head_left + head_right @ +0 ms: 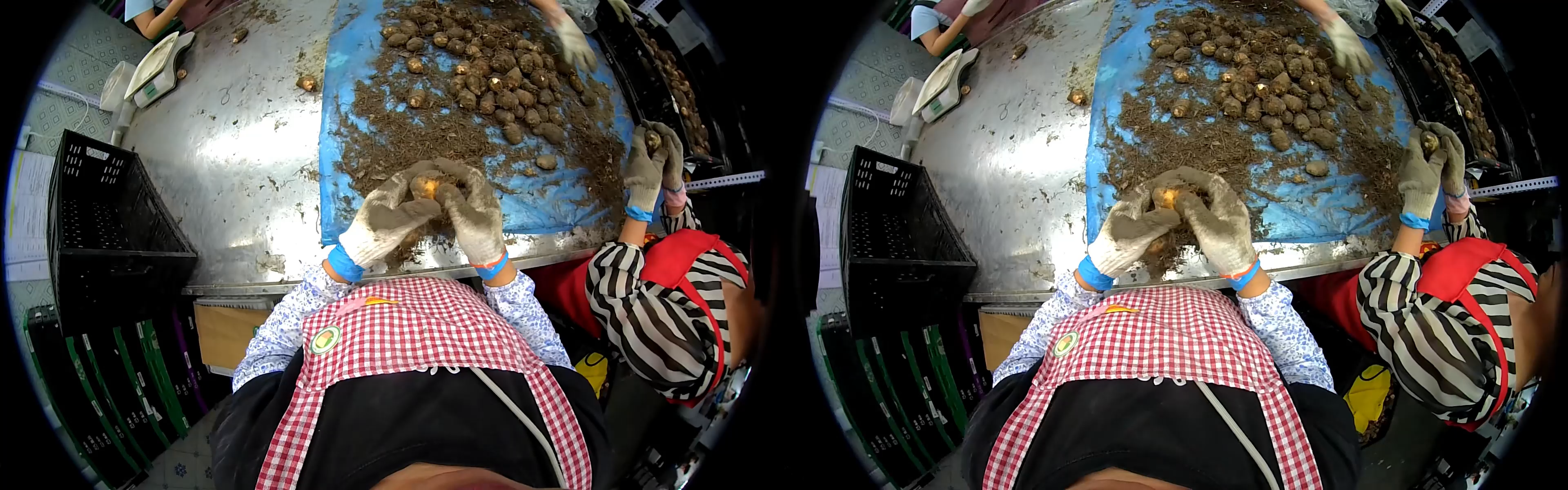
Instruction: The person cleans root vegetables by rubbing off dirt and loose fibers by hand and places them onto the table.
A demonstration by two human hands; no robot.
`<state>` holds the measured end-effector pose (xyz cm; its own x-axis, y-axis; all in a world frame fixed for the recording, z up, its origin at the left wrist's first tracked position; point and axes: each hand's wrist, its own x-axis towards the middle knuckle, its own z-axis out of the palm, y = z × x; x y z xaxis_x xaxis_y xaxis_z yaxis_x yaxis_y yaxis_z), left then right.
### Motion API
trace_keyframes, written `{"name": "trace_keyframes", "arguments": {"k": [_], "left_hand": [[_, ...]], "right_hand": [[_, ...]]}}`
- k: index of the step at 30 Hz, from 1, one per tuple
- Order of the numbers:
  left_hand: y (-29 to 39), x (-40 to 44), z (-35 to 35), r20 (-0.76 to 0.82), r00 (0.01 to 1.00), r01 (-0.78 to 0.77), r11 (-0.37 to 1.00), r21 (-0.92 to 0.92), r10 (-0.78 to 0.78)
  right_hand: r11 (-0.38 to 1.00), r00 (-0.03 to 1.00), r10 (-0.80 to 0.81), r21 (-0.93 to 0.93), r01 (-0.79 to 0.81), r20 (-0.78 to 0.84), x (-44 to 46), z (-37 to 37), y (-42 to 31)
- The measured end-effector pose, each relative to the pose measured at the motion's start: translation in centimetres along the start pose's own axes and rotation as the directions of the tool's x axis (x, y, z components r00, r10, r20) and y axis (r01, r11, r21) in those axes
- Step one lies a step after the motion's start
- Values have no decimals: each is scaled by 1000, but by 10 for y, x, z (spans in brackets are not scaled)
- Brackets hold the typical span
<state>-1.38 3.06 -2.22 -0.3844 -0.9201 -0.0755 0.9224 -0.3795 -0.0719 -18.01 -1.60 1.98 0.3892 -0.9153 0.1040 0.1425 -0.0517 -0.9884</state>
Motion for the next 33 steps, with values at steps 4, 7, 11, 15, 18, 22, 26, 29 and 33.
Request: {"name": "trace_keyframes", "arguments": {"k": [4, 7, 11, 15, 18, 22, 26, 29, 33], "left_hand": [[-6, -14, 27, -184, 909, 30, 382, 924, 373], [-11, -19, 32, -60, 932, -93, 395, 914, 358], [-19, -22, 42, -95, 934, -88, 479, 873, 344], [-17, -21, 50, -99, 928, -82, 455, 887, 360], [-12, -15, 49, -33, 935, -71, 279, 958, 352], [-13, -13, 40, 72, 950, -167, 298, 940, 305], [-16, -19, 35, 84, 952, -186, 343, 921, 293], [-9, -18, 22, 53, 947, -188, 410, 892, 318], [-7, -21, 22, -73, 910, -77, 339, 938, 409]], "right_hand": [[721, 847, -513, -465, 514, 141, 2, -1, 4], [718, 878, -476, -557, 418, 46, -4, -1, 4], [843, 955, -277, -504, 191, -102, 13, -10, 17], [988, 1000, -18, -151, 15, -17, 6, -19, 4], [825, 921, -349, -409, 390, 173, 7, 0, -35], [788, 936, -290, -506, 351, 198, 9, -8, -32], [681, 962, -249, -686, 256, 112, 32, -19, 9], [564, 938, -334, -780, 273, 86, 43, -34, 27], [824, 996, -81, -565, 42, -45, 24, -38, 23]]}}
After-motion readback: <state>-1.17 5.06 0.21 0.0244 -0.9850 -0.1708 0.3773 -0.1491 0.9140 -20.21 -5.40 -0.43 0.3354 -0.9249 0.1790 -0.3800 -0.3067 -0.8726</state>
